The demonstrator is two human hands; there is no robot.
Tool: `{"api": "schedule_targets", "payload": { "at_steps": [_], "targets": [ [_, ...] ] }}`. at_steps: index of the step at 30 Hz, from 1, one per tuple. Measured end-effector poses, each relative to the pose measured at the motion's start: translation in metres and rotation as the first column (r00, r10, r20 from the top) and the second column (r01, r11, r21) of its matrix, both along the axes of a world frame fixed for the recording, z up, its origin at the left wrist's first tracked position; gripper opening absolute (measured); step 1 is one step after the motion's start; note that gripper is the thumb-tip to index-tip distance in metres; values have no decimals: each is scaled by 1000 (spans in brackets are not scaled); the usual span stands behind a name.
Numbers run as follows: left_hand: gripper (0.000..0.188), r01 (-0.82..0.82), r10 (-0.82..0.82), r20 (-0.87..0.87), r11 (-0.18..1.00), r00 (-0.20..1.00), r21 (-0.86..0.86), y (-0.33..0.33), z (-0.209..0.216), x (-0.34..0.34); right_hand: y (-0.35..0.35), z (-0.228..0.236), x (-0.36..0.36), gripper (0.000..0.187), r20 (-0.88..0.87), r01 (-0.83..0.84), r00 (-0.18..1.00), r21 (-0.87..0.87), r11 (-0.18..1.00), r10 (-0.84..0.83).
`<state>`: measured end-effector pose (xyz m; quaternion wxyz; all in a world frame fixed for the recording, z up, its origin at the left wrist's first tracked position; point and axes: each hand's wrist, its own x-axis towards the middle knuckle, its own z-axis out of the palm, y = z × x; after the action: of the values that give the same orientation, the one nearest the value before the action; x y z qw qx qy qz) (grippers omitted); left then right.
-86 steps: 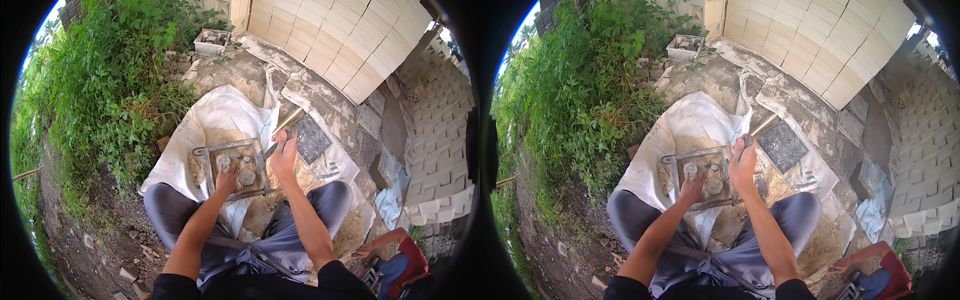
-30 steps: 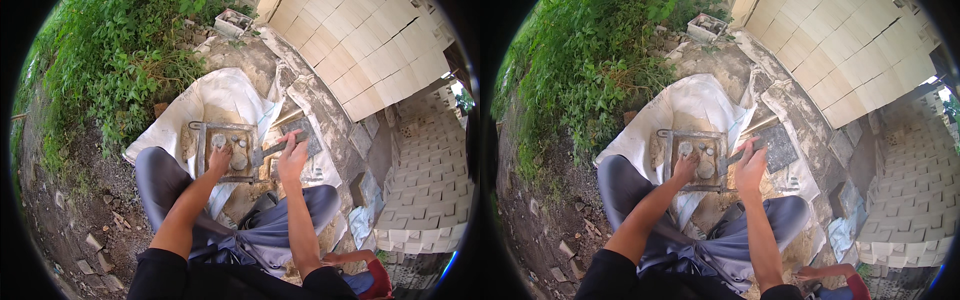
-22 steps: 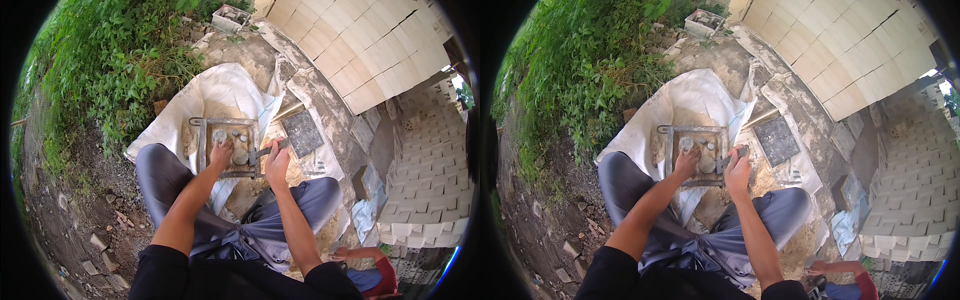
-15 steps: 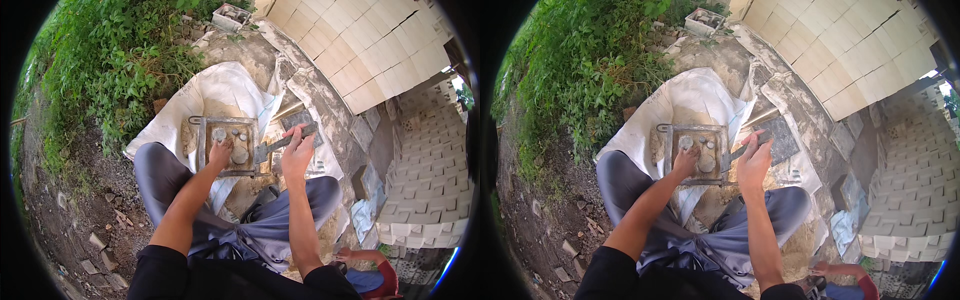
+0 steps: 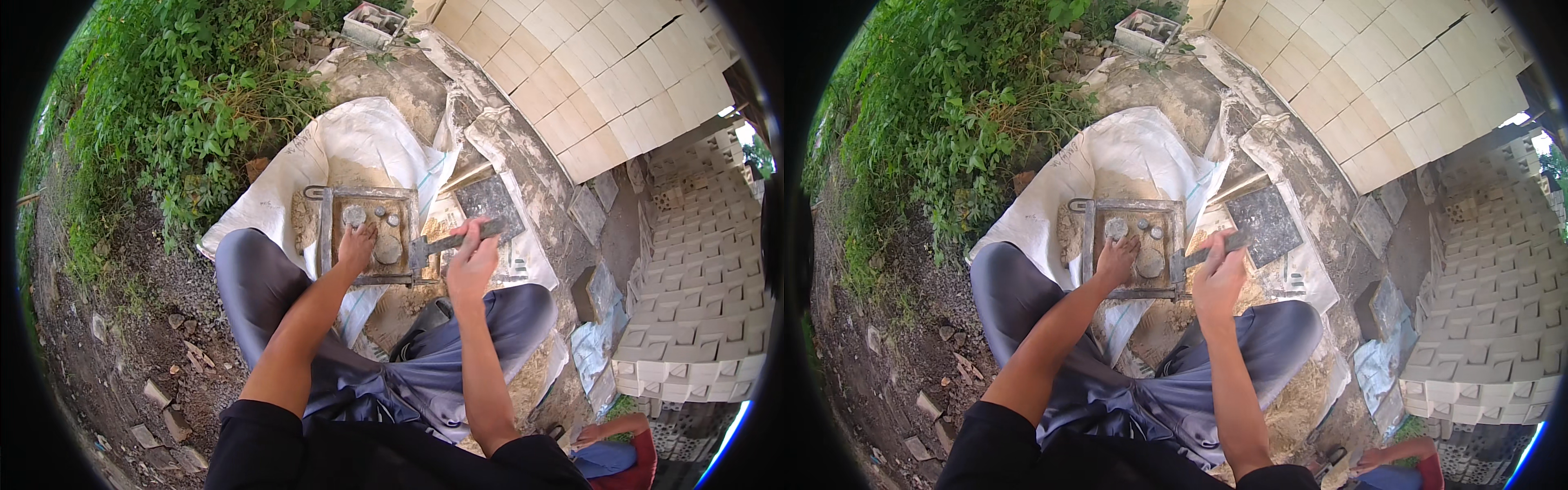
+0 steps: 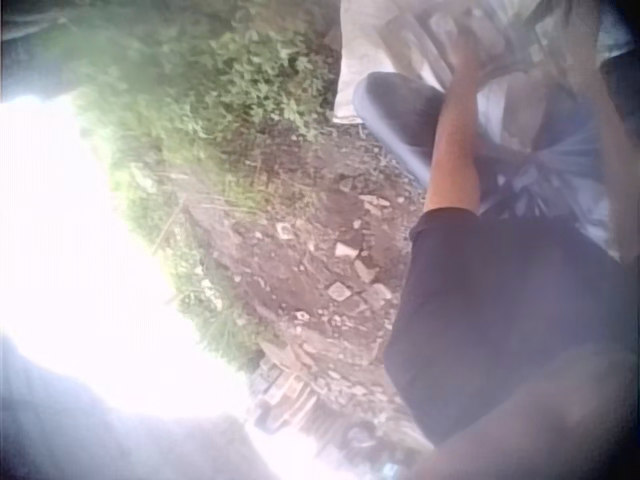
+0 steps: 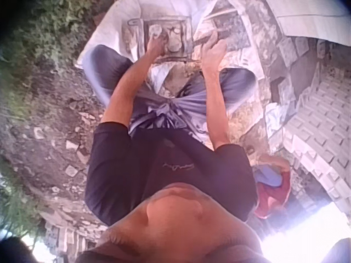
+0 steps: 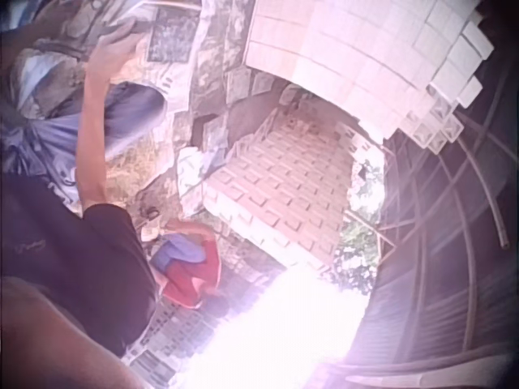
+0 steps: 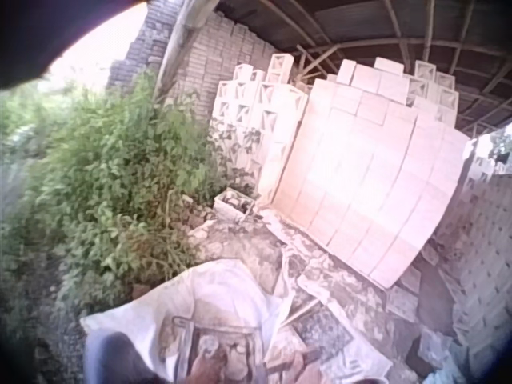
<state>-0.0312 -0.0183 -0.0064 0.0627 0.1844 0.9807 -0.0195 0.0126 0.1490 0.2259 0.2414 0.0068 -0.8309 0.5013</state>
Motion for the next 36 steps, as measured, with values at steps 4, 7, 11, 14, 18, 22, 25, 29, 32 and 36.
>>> {"api": "schedule_targets", "payload": {
  "at_steps": [4, 7, 11, 14, 18, 22, 25, 29, 32, 36],
  "targets": [
    [56, 5, -6, -19, 1000, 1000, -22, -1, 5, 2, -1, -54, 1, 12, 117, -89, 991, 140, 986, 72],
    [54, 3, -3, -6, 1000, 1000, -15, 0, 2, 1, 0, -26, -5, 12, 38, -20, 999, 159, 987, 14],
    [55, -8, 8, 14, 1000, 1000, 10, -1, 2, 2, -1, 19, -2, 14, -29, 45, 999, 75, 996, -43],
    [54, 23, -23, 8, 999, 1000, -24, 7, 14, 2, 12, -42, 0, 16, -66, -11, 998, 116, 993, 18],
    [54, -2, 2, 10, 999, 1000, -34, -2, 3, 2, 2, -44, -4, 14, 40, -30, 999, 151, 988, 25],
    [54, 3, -2, 88, 1000, 996, -19, 3, 12, 1, -1, 1, -8, 14, -37, -9, 999, 91, 996, 13],
    [55, -19, 19, 84, 1000, 996, 1, 1, 10, 5, -11, 12, -2, 14, 13, -10, 1000, 96, 995, 9],
    [54, -7, 8, 74, 1000, 997, -20, 5, 11, 0, 0, -66, -15, 11, -17, -60, 998, 160, 985, 64],
    [53, 2, -1, 24, 1000, 1000, -30, 1, 6, -2, -7, -39, -32, 10, -20, -60, 998, 221, 973, 66],
    [53, 7, -7, 39, 1000, 999, 8, -2, -2, 2, -6, 7, -26, 12, -29, 13, 1000, 172, 985, -8]
  ]
}}
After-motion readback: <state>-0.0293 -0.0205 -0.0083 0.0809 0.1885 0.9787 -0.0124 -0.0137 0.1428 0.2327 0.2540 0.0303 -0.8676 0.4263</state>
